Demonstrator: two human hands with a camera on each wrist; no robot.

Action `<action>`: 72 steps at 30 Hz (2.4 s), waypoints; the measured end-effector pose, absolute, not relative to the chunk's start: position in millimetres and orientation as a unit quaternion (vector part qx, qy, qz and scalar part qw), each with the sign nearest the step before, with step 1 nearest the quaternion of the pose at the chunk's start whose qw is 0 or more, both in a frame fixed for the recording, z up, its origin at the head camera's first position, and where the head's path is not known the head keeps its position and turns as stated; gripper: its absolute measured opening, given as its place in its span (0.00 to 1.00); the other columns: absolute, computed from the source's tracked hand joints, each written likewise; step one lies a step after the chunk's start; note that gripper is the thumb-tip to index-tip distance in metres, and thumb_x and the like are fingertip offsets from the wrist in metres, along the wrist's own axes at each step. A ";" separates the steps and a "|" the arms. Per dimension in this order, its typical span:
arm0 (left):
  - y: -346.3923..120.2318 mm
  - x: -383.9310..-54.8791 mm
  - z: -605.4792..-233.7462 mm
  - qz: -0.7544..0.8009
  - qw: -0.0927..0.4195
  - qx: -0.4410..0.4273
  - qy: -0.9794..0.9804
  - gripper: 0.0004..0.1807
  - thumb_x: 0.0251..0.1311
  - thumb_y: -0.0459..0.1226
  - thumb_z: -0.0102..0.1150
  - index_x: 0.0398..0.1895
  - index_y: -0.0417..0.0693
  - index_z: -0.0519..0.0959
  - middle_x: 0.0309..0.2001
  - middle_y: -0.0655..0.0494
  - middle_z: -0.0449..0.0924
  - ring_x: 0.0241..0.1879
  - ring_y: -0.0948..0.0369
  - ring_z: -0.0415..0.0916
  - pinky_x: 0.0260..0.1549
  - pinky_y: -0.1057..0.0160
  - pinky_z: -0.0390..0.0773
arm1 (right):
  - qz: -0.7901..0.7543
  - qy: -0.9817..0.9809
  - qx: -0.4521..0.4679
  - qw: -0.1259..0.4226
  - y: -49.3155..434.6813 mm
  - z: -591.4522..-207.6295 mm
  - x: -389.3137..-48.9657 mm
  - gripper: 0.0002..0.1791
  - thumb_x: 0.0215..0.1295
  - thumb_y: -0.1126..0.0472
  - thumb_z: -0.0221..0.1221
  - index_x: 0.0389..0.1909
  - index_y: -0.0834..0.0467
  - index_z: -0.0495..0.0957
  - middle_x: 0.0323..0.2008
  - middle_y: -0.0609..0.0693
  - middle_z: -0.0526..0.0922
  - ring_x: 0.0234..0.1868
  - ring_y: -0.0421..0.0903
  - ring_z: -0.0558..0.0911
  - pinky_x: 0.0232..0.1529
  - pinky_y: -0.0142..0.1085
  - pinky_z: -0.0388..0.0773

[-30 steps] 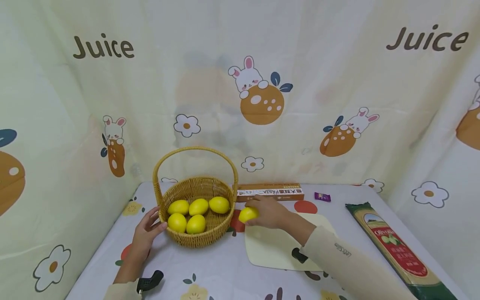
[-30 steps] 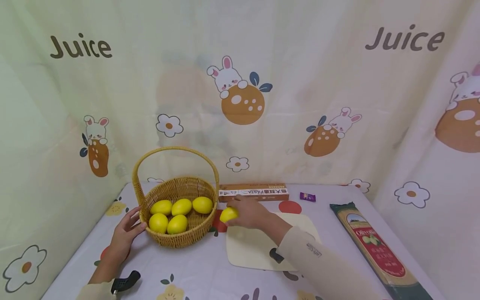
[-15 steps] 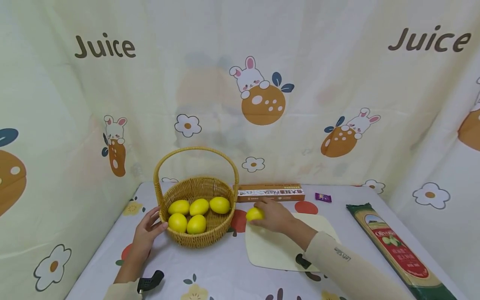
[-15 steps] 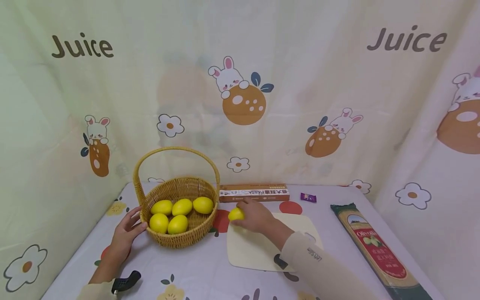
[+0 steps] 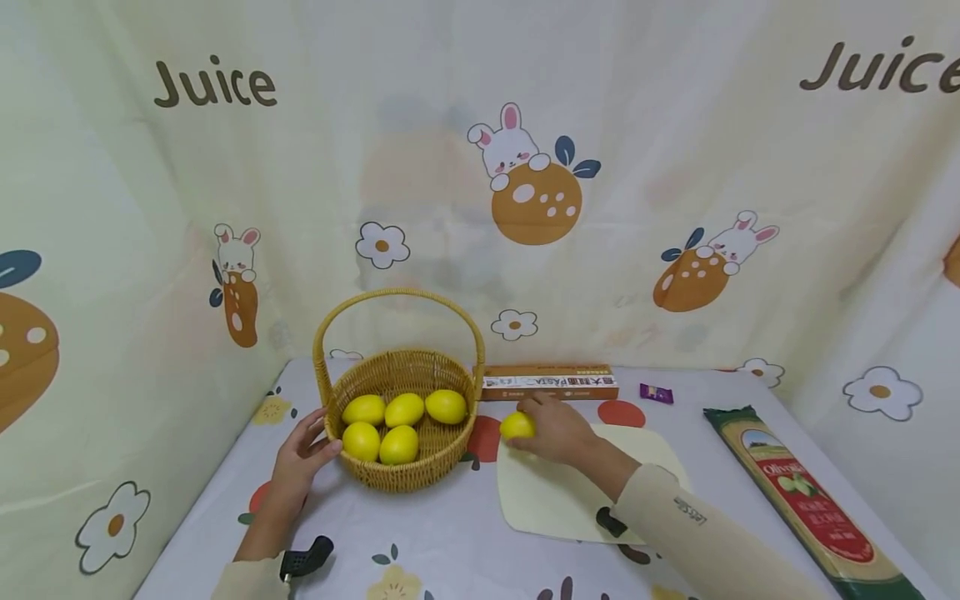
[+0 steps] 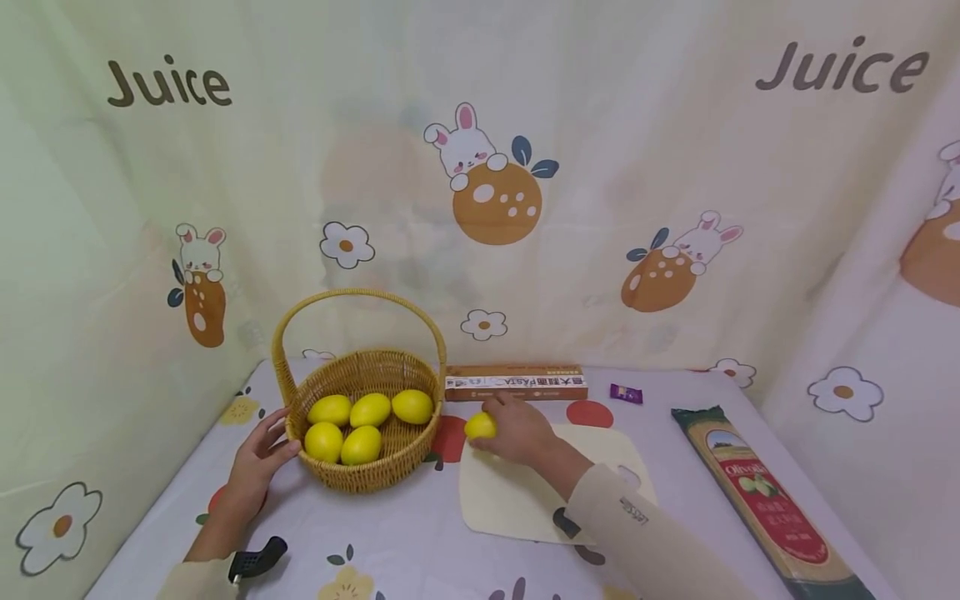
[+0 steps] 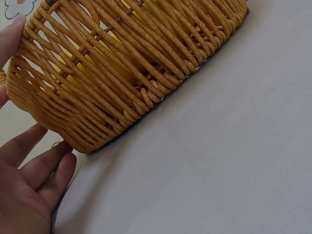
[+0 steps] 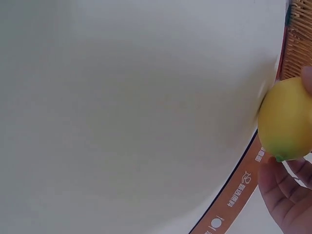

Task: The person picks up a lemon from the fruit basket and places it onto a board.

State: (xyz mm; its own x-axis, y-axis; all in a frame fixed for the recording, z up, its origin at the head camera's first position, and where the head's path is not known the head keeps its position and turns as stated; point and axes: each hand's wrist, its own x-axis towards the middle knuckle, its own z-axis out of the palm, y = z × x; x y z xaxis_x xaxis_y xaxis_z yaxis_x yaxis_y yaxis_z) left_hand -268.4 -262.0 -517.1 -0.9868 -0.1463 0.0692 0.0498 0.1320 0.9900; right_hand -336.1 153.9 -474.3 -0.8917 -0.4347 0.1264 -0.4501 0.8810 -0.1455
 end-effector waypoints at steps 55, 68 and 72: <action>-262.8 -267.7 -523.4 -0.662 0.072 0.030 -0.745 0.40 0.60 0.44 0.67 0.74 0.56 0.59 0.72 0.44 0.57 0.65 0.45 0.64 0.61 0.48 0.65 | 0.086 -0.909 0.408 -0.001 76.3 -421.3 -308.3 0.29 0.66 0.39 0.57 0.61 0.52 0.75 0.55 0.46 0.76 0.54 0.44 0.75 0.57 0.40 0.73; -261.3 -271.1 -526.9 -0.665 0.073 0.028 -0.743 0.40 0.58 0.46 0.68 0.73 0.58 0.61 0.71 0.44 0.58 0.65 0.44 0.64 0.61 0.46 0.65 | 0.110 -0.885 0.451 -0.023 32.3 -427.4 -311.2 0.21 0.72 0.48 0.54 0.61 0.51 0.75 0.53 0.45 0.76 0.51 0.38 0.74 0.54 0.34 0.74; -262.9 -272.0 -526.4 -0.668 0.077 0.026 -0.740 0.39 0.58 0.44 0.68 0.72 0.59 0.62 0.71 0.45 0.59 0.64 0.45 0.65 0.61 0.46 0.66 | 0.105 -0.891 0.441 -0.037 18.3 -430.7 -314.7 0.21 0.72 0.48 0.54 0.62 0.51 0.74 0.55 0.44 0.75 0.52 0.39 0.74 0.56 0.34 0.72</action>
